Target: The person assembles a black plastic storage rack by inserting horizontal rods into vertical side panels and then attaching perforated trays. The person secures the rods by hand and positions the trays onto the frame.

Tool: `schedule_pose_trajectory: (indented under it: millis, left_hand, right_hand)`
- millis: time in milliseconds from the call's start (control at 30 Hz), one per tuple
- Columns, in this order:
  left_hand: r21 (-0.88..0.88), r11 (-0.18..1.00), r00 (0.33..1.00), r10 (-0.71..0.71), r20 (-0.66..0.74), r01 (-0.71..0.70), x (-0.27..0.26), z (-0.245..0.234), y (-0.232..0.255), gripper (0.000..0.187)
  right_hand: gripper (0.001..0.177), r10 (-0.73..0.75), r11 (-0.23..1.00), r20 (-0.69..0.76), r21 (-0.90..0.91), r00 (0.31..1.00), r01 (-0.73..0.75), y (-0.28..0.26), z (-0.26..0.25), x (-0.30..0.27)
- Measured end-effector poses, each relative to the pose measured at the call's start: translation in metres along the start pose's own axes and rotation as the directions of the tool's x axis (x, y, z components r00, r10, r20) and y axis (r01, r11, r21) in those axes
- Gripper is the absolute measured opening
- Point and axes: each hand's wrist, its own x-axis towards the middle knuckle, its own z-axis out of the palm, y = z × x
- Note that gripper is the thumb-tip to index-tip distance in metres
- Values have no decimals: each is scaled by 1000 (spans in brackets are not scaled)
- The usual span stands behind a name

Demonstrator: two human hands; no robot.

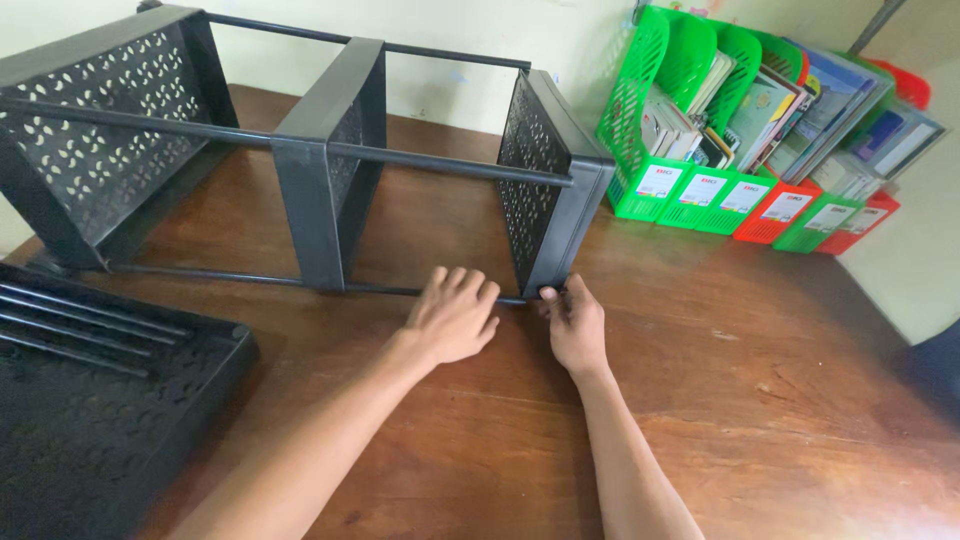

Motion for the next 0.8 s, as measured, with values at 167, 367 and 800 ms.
schedule_pose_trajectory:
  millis: [167, 367, 800]
  left_hand:
    - [-89, 996, 998, -32, -61, 27, 12, 24, 37, 35]
    - [-156, 981, 987, -128, -96, 112, 17, 33, 36, 32]
    - [-230, 963, 981, -103, 162, 139, 7, 2, 19, 34]
  right_hand:
    - [21, 65, 998, -27, 16, 998, -64, 0, 0, -2]
    - [11, 8, 998, -21, 69, 1000, -6, -1, -3, -1]
    - [19, 14, 1000, -6, 27, 1000, -14, 2, -2, -4]
